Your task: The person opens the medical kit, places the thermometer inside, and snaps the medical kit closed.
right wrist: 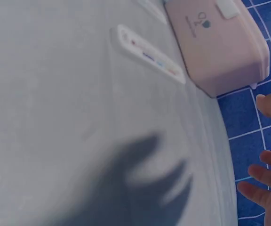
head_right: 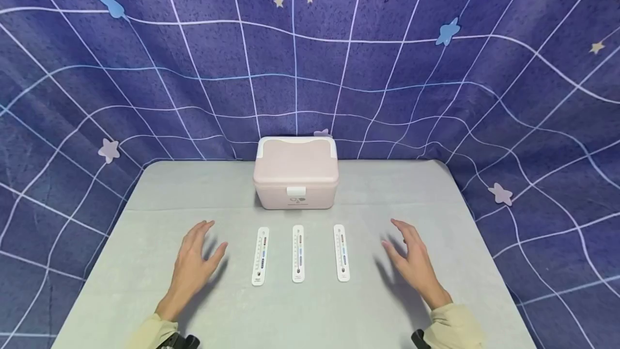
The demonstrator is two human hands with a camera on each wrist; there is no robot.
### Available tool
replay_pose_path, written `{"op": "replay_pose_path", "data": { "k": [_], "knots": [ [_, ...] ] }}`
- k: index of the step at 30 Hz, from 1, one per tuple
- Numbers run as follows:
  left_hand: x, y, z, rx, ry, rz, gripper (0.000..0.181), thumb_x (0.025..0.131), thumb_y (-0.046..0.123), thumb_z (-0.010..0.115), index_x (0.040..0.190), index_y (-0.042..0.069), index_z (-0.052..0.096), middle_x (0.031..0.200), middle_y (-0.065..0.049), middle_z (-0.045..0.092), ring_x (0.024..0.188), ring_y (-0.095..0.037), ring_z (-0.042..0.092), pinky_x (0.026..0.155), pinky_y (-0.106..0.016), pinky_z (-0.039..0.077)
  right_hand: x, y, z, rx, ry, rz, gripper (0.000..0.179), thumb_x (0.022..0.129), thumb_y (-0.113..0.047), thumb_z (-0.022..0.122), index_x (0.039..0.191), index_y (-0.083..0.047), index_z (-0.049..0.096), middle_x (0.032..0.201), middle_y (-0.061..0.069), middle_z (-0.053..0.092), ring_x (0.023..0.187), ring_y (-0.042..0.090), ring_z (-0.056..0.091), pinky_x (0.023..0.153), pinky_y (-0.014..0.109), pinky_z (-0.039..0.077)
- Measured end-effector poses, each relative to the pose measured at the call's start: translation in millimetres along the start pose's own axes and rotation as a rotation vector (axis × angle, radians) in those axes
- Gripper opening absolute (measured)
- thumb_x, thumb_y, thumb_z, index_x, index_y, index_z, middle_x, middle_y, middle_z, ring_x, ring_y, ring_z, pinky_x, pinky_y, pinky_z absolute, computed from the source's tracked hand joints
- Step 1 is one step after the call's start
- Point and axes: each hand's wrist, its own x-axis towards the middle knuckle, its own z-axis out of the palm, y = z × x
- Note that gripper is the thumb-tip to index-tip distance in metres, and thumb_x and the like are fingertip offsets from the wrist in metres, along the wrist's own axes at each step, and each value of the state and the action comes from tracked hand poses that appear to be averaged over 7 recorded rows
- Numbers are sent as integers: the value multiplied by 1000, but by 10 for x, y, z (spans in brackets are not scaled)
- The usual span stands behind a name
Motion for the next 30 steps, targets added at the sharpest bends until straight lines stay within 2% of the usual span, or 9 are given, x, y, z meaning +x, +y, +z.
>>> {"op": "replay_pose_path", "data": {
  "k": [2, 5, 9, 12, 18, 30],
  "knots": [
    [19, 50, 29, -44, 22, 6, 59, 80, 26, 74, 133, 8, 52, 137, -16, 46, 126, -35, 41, 99, -55, 37, 41, -28, -7, 11, 6, 2, 56, 80, -7, 75, 132, -5, 54, 125, 14, 56, 109, 24, 52, 77, 30, 50],
    [46, 118, 52, -101, 38, 1, 55, 81, 23, 74, 130, 8, 55, 134, -14, 49, 124, -32, 44, 100, -50, 39, 114, -79, -2, 35, 20, 11, 54, 80, -6, 74, 130, -7, 55, 123, 12, 57, 108, 21, 53, 78, 24, 52],
    [85, 213, 100, -164, 23, -41, 50, 83, 23, 73, 128, 10, 57, 130, -10, 53, 122, -30, 48, 99, -48, 42, 179, -138, 2, 63, 44, 3, 52, 79, -4, 75, 128, -7, 57, 119, 12, 59, 107, 15, 53, 78, 14, 50],
    [121, 265, 143, -206, 16, -59, 45, 84, 23, 72, 126, 12, 58, 126, -7, 55, 119, -27, 51, 98, -46, 44, 223, -175, 14, 76, 59, -16, 51, 78, -2, 75, 126, -5, 58, 118, 13, 60, 106, 15, 54, 78, 10, 49],
    [187, 354, 209, -280, 51, -10, 40, 83, 17, 73, 119, 7, 61, 117, -8, 60, 110, -25, 55, 89, -45, 49, 349, -221, 56, 96, 71, -59, 52, 77, 1, 75, 126, -5, 58, 117, 13, 60, 104, 26, 56, 77, 15, 52],
    [328, 567, 367, -390, 49, 1, 35, 83, 16, 73, 114, 5, 63, 112, -8, 61, 105, -26, 58, 82, -46, 55, 575, -299, 110, 148, 91, -90, 50, 75, 2, 77, 122, -2, 60, 113, 13, 61, 102, 25, 58, 77, 19, 54]
  ]
}}
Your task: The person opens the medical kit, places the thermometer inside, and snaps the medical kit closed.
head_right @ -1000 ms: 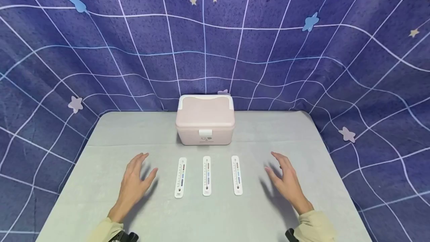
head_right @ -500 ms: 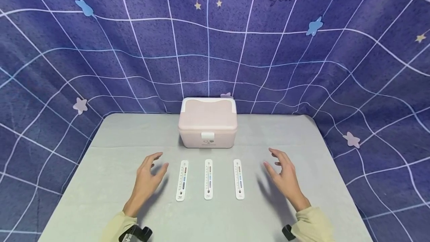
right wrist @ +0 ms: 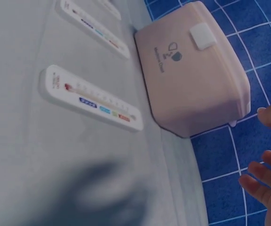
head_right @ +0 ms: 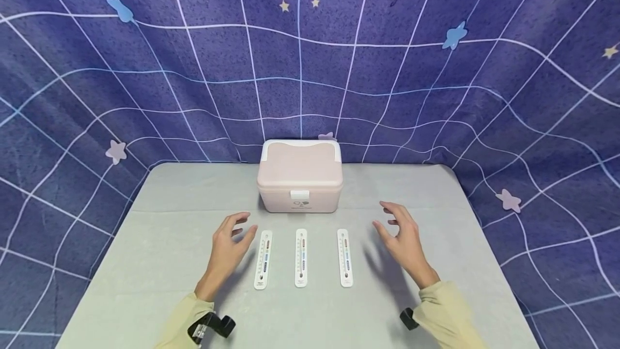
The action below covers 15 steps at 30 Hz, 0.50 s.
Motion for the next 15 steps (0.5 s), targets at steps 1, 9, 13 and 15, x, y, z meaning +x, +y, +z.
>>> {"op": "replay_pose_path", "data": {
  "k": [1, 9, 13, 15],
  "knots": [
    [9, 13, 18, -7, 3, 1, 34, 83, 16, 73, 114, 6, 63, 112, -8, 61, 105, -27, 58, 82, -45, 55, 18, -5, 9, 3, -1, 0, 50, 75, 2, 77, 122, -3, 60, 113, 13, 61, 102, 25, 58, 78, 19, 54],
    [66, 116, 133, -47, -26, -26, 33, 85, 16, 71, 115, 7, 62, 112, -10, 60, 105, -24, 57, 84, -45, 55, 175, -56, 81, 40, 24, -34, 50, 73, 7, 77, 119, -1, 62, 110, 15, 62, 99, 30, 59, 74, 35, 57],
    [95, 149, 182, -74, -42, -45, 31, 86, 17, 70, 115, 8, 61, 113, -10, 60, 105, -22, 57, 85, -46, 54, 273, -218, 92, 74, 37, -71, 47, 70, 13, 76, 114, 6, 62, 106, 19, 62, 95, 36, 60, 70, 44, 57],
    [113, 161, 207, -85, -45, -42, 30, 87, 17, 69, 114, 7, 62, 112, -10, 61, 105, -24, 58, 84, -45, 55, 320, -314, 92, 87, 37, -76, 46, 69, 15, 76, 112, 8, 62, 104, 21, 62, 93, 38, 60, 70, 47, 56]
  ]
}}
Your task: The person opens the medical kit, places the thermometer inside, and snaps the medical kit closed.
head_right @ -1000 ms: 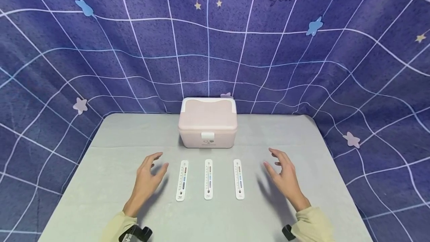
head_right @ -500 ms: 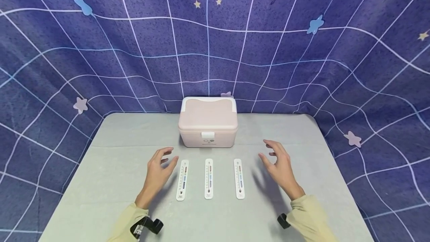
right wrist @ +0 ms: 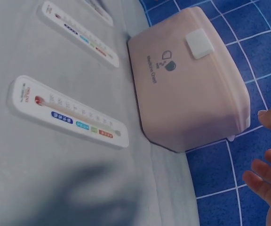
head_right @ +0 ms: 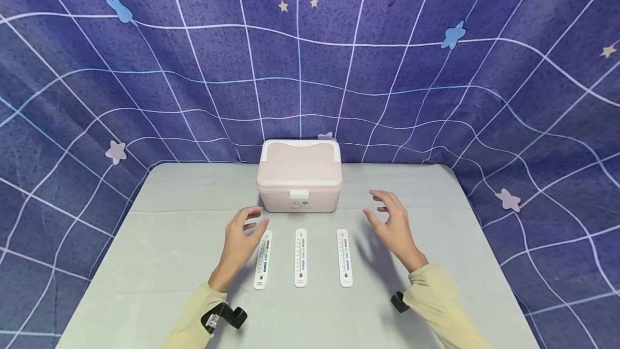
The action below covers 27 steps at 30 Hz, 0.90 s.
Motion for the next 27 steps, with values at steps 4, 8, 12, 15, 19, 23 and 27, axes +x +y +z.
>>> {"op": "replay_pose_path", "data": {
  "k": [4, 8, 12, 15, 19, 23, 27],
  "knots": [
    [29, 18, 50, -4, -2, -3, 31, 87, 17, 69, 114, 5, 61, 110, -9, 61, 104, -26, 58, 84, -43, 55, 82, -106, 26, 17, -5, 3, 44, 69, 17, 74, 111, 10, 61, 103, 24, 61, 93, 40, 60, 71, 48, 56],
    [60, 46, 98, -24, -5, -16, 30, 87, 17, 68, 113, 5, 61, 110, -12, 61, 105, -28, 58, 85, -45, 55, 147, -102, 65, 34, -2, 12, 42, 70, 16, 74, 110, 9, 62, 102, 26, 61, 93, 41, 60, 72, 45, 57],
    [96, 68, 139, -55, -5, -6, 29, 87, 16, 69, 112, 3, 61, 110, -15, 61, 104, -29, 58, 84, -47, 55, 211, -85, 115, 53, 6, 14, 40, 70, 16, 74, 108, 10, 63, 100, 25, 61, 93, 41, 60, 72, 47, 56],
    [116, 76, 186, -60, -8, 11, 30, 87, 15, 69, 112, 0, 61, 109, -17, 61, 103, -31, 58, 83, -47, 55, 248, -86, 153, 62, 7, 15, 39, 70, 16, 74, 107, 11, 63, 101, 26, 61, 94, 40, 59, 72, 50, 55],
    [142, 93, 250, -55, -10, 19, 30, 86, 14, 69, 111, -2, 61, 107, -17, 61, 102, -31, 59, 83, -46, 55, 305, -106, 218, 54, 0, 8, 39, 70, 15, 75, 106, 10, 63, 102, 26, 61, 95, 39, 58, 73, 44, 57],
    [171, 106, 305, -54, -9, 10, 29, 86, 12, 69, 110, -1, 62, 106, -15, 62, 101, -26, 59, 83, -46, 55, 362, -100, 290, 64, -13, -3, 38, 69, 16, 75, 105, 11, 63, 104, 27, 61, 95, 41, 58, 73, 45, 57],
    [201, 111, 356, -61, 1, 3, 27, 85, 11, 70, 109, 0, 62, 105, -13, 62, 100, -26, 60, 83, -45, 56, 389, 110, 406, 69, -21, -4, 40, 70, 11, 77, 108, 9, 63, 107, 21, 62, 99, 34, 58, 74, 47, 57]
  ]
}}
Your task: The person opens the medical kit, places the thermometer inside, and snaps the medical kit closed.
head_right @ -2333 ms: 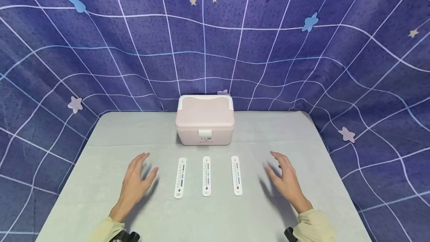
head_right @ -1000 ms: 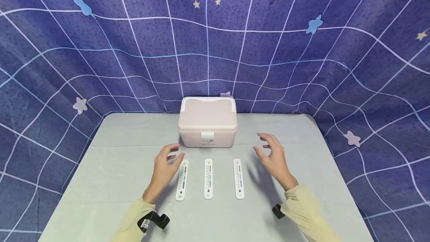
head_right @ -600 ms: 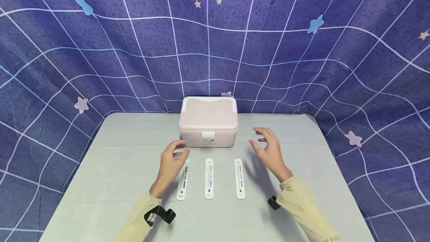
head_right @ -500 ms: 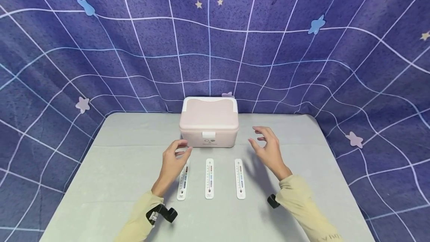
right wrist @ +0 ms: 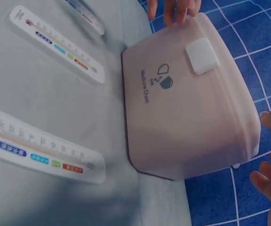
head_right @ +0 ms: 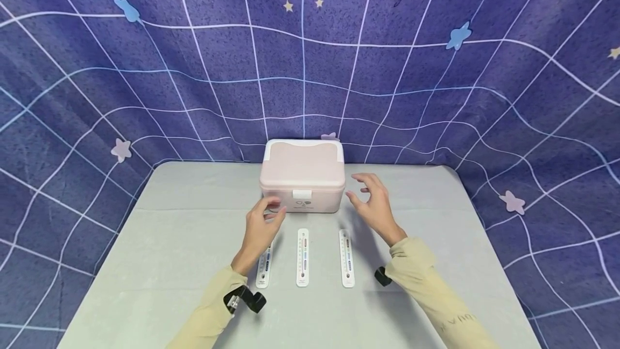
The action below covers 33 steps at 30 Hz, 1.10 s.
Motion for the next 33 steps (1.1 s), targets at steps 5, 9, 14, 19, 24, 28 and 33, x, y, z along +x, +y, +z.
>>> {"op": "replay_pose_path", "data": {
  "k": [5, 9, 14, 19, 24, 28, 33],
  "knots": [
    [51, -33, 105, -38, 24, -16, 24, 84, 7, 70, 106, 2, 63, 104, -11, 63, 95, -28, 63, 80, -43, 57, 43, 172, 115, -10, -4, -5, 42, 70, 7, 79, 108, 5, 65, 107, 17, 62, 101, 29, 58, 75, 43, 57],
    [84, -38, 171, -81, 40, -21, 22, 83, 5, 70, 104, 1, 63, 102, -12, 64, 92, -29, 65, 78, -40, 58, 94, 177, 185, -29, -24, -7, 41, 70, 5, 80, 108, 5, 65, 107, 16, 63, 101, 28, 58, 76, 41, 57],
    [107, -4, 233, -114, 37, -45, 22, 84, 3, 68, 105, 1, 62, 102, -13, 64, 91, -28, 65, 77, -32, 58, 129, 185, 247, -26, -48, -2, 39, 70, 2, 80, 106, 4, 66, 109, 16, 62, 104, 28, 57, 76, 45, 56],
    [133, 12, 295, -112, 62, -72, 21, 84, 4, 69, 104, 2, 63, 98, -12, 65, 88, -25, 65, 76, -33, 58, 140, 227, 298, -25, -53, -29, 35, 68, 2, 82, 101, 5, 68, 109, 18, 61, 103, 30, 57, 77, 47, 56],
    [172, 24, 345, -104, 107, -76, 18, 83, 9, 69, 100, 3, 64, 93, -10, 66, 83, -23, 65, 75, -35, 58, 156, 251, 329, -87, -32, -95, 31, 67, 0, 83, 95, 3, 70, 106, 18, 63, 100, 29, 59, 80, 39, 53],
    [200, 47, 387, -120, 158, -78, 14, 83, 10, 69, 95, 4, 65, 88, -8, 66, 78, -22, 66, 70, -31, 58, 171, 246, 345, -102, -32, -121, 30, 67, 1, 83, 94, 3, 70, 105, 18, 63, 102, 30, 58, 89, 38, 48],
    [213, 86, 452, -114, 218, -106, 13, 84, 14, 71, 92, 5, 65, 85, -7, 67, 75, -20, 66, 68, -30, 57, 182, 220, 344, -116, -48, -125, 29, 67, 1, 83, 93, 3, 70, 107, 19, 62, 104, 31, 57, 95, 39, 45]
  ]
}}
